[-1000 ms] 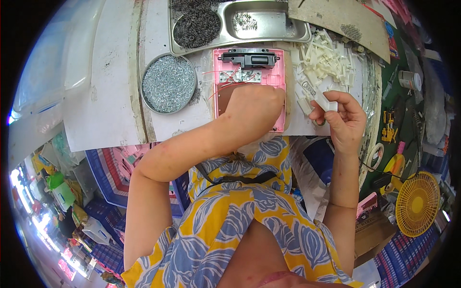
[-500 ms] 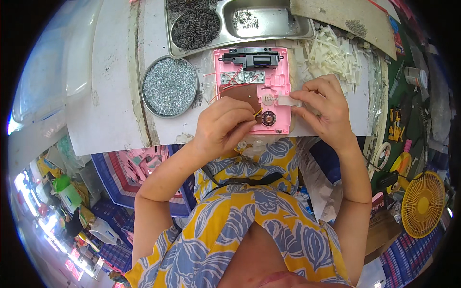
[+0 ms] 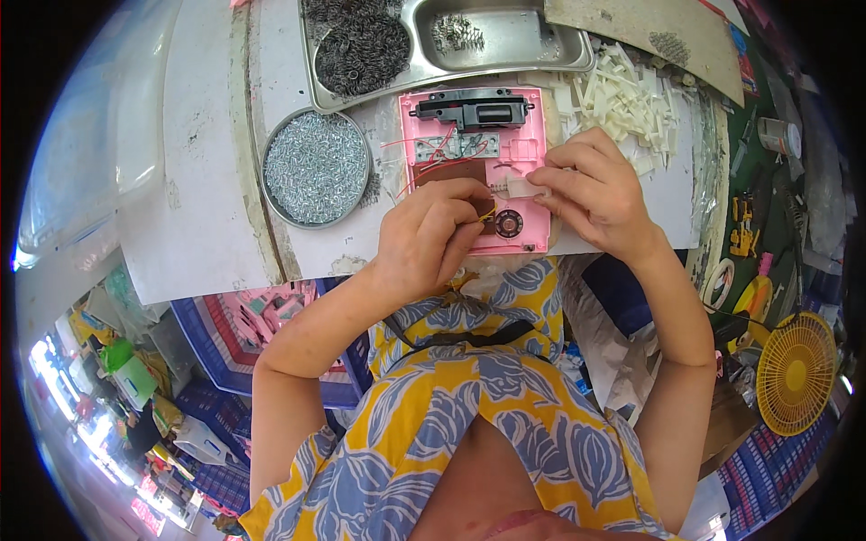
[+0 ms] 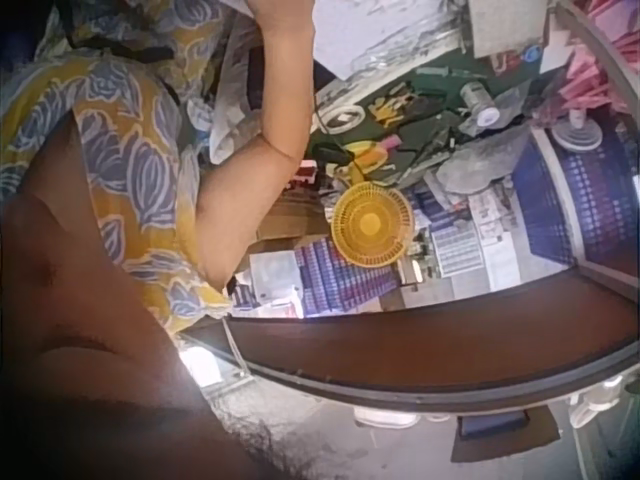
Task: Assembling electronic components into a pink plastic housing, including soldering wires and driving screws.
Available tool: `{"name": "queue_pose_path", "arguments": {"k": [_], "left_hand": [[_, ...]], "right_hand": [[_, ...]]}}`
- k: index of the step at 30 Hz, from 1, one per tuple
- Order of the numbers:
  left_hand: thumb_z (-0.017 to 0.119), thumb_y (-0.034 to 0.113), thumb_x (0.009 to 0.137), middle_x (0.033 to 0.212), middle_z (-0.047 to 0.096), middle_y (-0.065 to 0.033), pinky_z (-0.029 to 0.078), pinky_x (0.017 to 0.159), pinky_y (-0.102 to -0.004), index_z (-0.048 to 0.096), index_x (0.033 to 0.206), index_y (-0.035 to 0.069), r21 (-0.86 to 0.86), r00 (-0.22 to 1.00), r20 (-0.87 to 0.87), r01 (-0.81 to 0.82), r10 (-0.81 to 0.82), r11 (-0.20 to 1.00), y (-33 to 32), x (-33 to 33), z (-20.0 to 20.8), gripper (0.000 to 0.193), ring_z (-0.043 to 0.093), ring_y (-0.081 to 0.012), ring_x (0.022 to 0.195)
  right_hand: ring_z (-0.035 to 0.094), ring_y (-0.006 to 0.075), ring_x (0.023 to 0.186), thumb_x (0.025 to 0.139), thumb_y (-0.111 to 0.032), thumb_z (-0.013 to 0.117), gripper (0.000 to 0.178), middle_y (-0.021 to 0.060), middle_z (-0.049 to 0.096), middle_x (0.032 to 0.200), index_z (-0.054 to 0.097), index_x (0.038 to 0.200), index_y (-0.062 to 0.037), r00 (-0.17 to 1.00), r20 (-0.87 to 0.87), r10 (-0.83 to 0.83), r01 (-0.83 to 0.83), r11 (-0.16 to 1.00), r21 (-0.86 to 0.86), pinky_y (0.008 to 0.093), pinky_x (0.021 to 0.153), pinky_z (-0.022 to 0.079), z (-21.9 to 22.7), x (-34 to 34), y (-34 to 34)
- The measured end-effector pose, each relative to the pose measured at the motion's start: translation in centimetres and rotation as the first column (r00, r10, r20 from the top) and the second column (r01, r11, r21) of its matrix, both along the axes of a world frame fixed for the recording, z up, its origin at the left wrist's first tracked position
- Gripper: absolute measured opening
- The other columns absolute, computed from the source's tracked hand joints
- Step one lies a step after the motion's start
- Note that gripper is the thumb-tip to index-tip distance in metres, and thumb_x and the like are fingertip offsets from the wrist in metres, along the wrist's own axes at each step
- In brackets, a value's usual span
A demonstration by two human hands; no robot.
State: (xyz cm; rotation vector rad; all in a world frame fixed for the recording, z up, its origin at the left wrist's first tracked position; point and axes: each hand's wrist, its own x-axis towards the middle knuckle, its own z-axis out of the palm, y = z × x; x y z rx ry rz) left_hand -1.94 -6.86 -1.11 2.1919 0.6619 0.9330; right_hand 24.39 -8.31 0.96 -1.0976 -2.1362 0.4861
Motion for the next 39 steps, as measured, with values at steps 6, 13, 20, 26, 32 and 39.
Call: {"name": "queue_pose_path", "arguments": {"k": [6, 13, 20, 26, 32, 39], "left_hand": [[0.073, -0.002, 0.078, 0.124, 0.069, -0.0178, 0.056, 0.075, -0.0389, 0.056, 0.1, 0.003, 0.066, 0.993, -0.088, 0.085, -0.079, 0.994, 0.5, 0.4, 0.6, 0.028, 0.067, -0.0316, 0.088], [0.072, 0.008, 0.079, 0.134, 0.066, -0.0102, 0.053, 0.08, -0.0365, 0.062, 0.1, 0.003, 0.182, 0.92, -0.37, 0.206, -0.127, 0.962, 0.6, 0.0, 1.5, 0.024, 0.061, -0.0277, 0.089], [0.071, -0.001, 0.081, 0.126, 0.068, -0.0158, 0.051, 0.078, -0.0413, 0.056, 0.096, 0.004, -0.022, 0.955, -0.249, 0.16, -0.16, 0.987, 1.0, 0.8, 2.4, 0.022, 0.063, -0.0332, 0.088], [0.072, 0.002, 0.081, 0.125, 0.069, -0.0168, 0.051, 0.078, -0.0418, 0.057, 0.097, 0.004, -0.045, 0.957, -0.25, 0.139, -0.146, 0.989, 0.7, 0.7, 2.5, 0.022, 0.063, -0.034, 0.088], [0.075, 0.005, 0.085, 0.11, 0.07, -0.014, 0.051, 0.069, -0.0348, 0.062, 0.102, 0.003, -0.169, 0.985, -0.142, 0.076, -0.1, 0.983, 1.0, 0.9, 3.8, 0.022, 0.064, -0.0247, 0.078], [0.074, 0.018, 0.093, 0.096, 0.072, -0.0113, 0.053, 0.064, -0.0307, 0.065, 0.118, 0.0, -0.559, 0.978, 0.112, 0.208, -0.175, 0.803, 4.6, 8.2, 6.1, 0.032, 0.068, -0.0166, 0.072]], "right_hand": [[0.061, 0.0293, 0.09, 0.073, -0.008, 0.081, 0.026, 0.0078, 0.066, 0.095, 0.073, 0.098, -0.004, 0.998, 0.017, -0.056, 0.058, 0.996, -0.072, 0.0377, 0.077, 0.052, -0.6, -1.1, -0.8], [0.062, 0.0274, 0.101, 0.08, -0.015, 0.078, 0.024, 0.0046, 0.069, 0.105, 0.076, 0.103, -0.0097, 0.984, 0.111, -0.141, 0.143, 0.99, -0.011, 0.0385, 0.086, 0.052, 0.5, -1.2, -1.7], [0.072, 0.0291, 0.075, 0.088, -0.028, 0.074, 0.024, 0.012, 0.076, 0.088, 0.078, 0.099, -0.007, 0.622, 0.246, -0.744, 0.741, 0.66, 0.123, 0.0412, 0.072, 0.057, -1.0, 15.5, 2.1], [0.073, 0.032, 0.07, 0.082, -0.047, 0.077, 0.037, 0.0105, 0.073, 0.072, 0.078, 0.095, -0.0123, 0.318, 0.342, -0.884, 0.829, 0.434, 0.352, 0.0428, 0.064, 0.057, -3.3, 15.7, 4.9], [0.067, 0.017, 0.059, 0.082, -0.03, 0.082, 0.027, 0.0056, 0.07, 0.067, 0.078, 0.099, -0.0099, 0.622, 0.113, -0.775, 0.773, 0.631, 0.07, 0.0309, 0.057, 0.053, -1.0, 13.3, 2.3], [0.067, 0.0097, 0.072, 0.085, -0.005, 0.08, 0.028, 0.0064, 0.075, 0.087, 0.073, 0.112, -0.0021, 0.885, -0.302, -0.353, 0.294, 0.929, -0.224, 0.0245, 0.067, 0.053, 3.8, 4.3, -3.7]]}}
